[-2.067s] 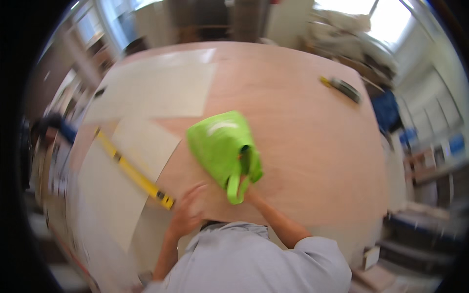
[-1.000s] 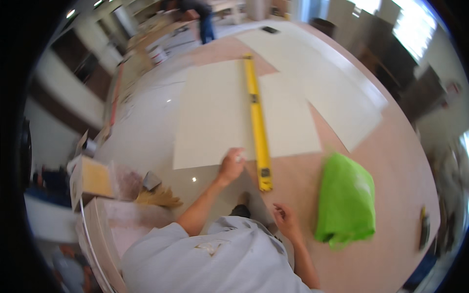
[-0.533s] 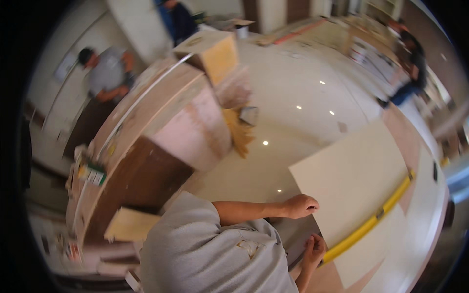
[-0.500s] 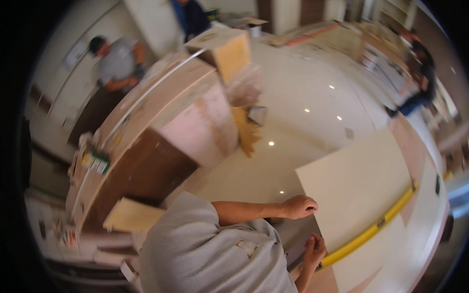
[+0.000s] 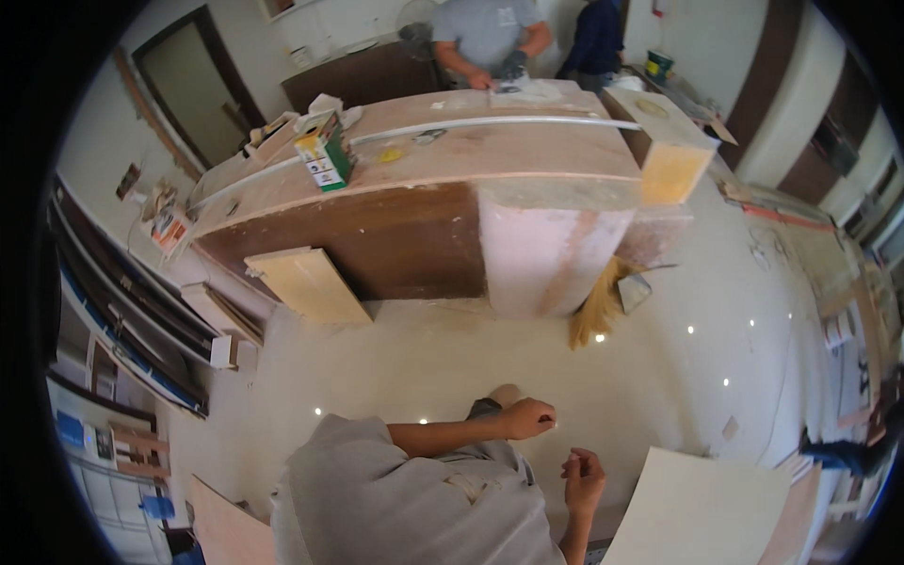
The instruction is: The person handles large flat panels, places them on a work table, and uses a spirit level and tape measure to check alignment and dimensions. They also retrieve a utility knife from a green bag and assist in positioning panels with coworkers.
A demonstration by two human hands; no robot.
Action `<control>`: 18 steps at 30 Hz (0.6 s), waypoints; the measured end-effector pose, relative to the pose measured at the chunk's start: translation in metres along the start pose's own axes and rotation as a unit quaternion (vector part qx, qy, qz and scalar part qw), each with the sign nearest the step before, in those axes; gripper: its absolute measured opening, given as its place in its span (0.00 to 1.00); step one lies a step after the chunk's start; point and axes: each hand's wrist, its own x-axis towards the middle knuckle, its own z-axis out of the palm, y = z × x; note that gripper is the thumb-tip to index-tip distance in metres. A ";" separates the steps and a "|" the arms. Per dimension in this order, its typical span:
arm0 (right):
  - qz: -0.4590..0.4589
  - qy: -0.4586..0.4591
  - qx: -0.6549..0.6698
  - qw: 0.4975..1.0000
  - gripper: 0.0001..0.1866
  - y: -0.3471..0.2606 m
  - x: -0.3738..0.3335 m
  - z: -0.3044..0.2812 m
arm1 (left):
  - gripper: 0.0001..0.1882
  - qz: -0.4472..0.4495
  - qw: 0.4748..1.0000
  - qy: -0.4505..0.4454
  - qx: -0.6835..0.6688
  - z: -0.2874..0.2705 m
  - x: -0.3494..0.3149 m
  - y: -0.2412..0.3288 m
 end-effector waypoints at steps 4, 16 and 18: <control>0.040 -0.094 -0.045 0.994 0.09 -0.010 0.035 0.032 | 0.06 0.027 1.000 -0.014 -0.006 -0.017 0.032 -0.011; 0.028 -0.146 -0.025 0.989 0.13 -0.058 0.237 0.148 | 0.06 -0.014 0.998 0.012 0.055 -0.217 0.137 -0.082; -0.002 -0.148 -0.062 0.987 0.15 -0.071 0.270 0.158 | 0.07 -0.032 0.997 0.040 0.049 -0.246 0.146 -0.092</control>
